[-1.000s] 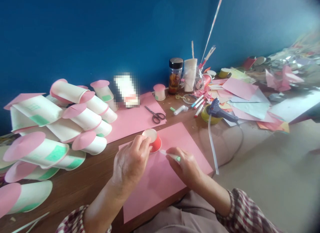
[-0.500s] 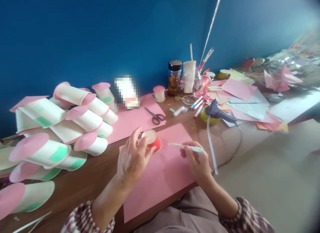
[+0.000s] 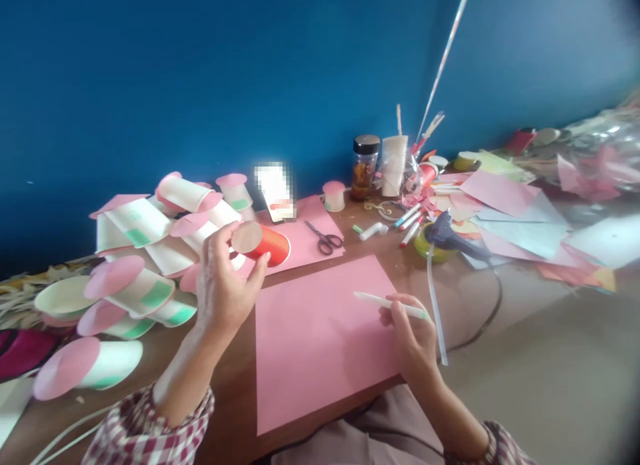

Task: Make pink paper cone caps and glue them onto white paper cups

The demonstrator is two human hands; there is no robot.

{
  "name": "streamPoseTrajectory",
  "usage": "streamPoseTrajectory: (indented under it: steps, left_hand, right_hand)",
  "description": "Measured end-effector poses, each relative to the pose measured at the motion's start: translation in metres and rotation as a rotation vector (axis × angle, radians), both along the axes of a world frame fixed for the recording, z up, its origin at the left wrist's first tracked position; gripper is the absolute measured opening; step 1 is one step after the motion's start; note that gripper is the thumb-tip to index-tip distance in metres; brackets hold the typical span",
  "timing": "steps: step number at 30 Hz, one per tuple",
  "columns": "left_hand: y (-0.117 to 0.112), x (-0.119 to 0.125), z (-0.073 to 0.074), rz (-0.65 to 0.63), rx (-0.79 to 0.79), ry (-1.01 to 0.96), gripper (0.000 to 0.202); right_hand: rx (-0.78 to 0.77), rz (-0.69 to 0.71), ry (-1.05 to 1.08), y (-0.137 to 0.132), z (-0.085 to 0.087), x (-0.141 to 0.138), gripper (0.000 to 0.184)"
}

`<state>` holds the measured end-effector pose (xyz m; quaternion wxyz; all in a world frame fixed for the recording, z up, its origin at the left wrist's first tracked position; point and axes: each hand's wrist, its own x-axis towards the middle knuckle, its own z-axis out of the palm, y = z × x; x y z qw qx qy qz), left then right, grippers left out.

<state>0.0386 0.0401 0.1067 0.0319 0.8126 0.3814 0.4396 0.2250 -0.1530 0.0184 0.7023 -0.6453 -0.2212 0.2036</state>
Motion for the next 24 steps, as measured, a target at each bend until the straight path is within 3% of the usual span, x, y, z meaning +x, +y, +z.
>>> streamPoseTrajectory:
  steps: [5, 14, 16, 21, 24]
  left_hand:
    - [0.005, 0.003, -0.001, 0.007, 0.076, 0.066, 0.062]
    - [-0.005, -0.014, -0.007, 0.040, -0.002, 0.076, 0.059]
    - [-0.007, -0.020, -0.008, 0.055, 0.003, 0.067, 0.061]
    - [-0.012, -0.032, -0.006, 0.073, -0.015, 0.068, 0.061]
    - [-0.015, -0.035, -0.005, 0.072, -0.012, 0.068, 0.061]
  right_hand:
    - [-0.013, 0.021, 0.001, -0.004, 0.009, 0.000, 0.025]
    - [-0.111, 0.278, -0.038, -0.004, 0.008, -0.002, 0.032]
    - [-0.126, 0.254, -0.066, -0.002, 0.007, -0.005, 0.032]
    - [-0.090, 0.015, -0.113, 0.004, 0.009, -0.020, 0.030]
    - [-0.036, 0.068, -0.038, 0.007, 0.010, -0.027, 0.028]
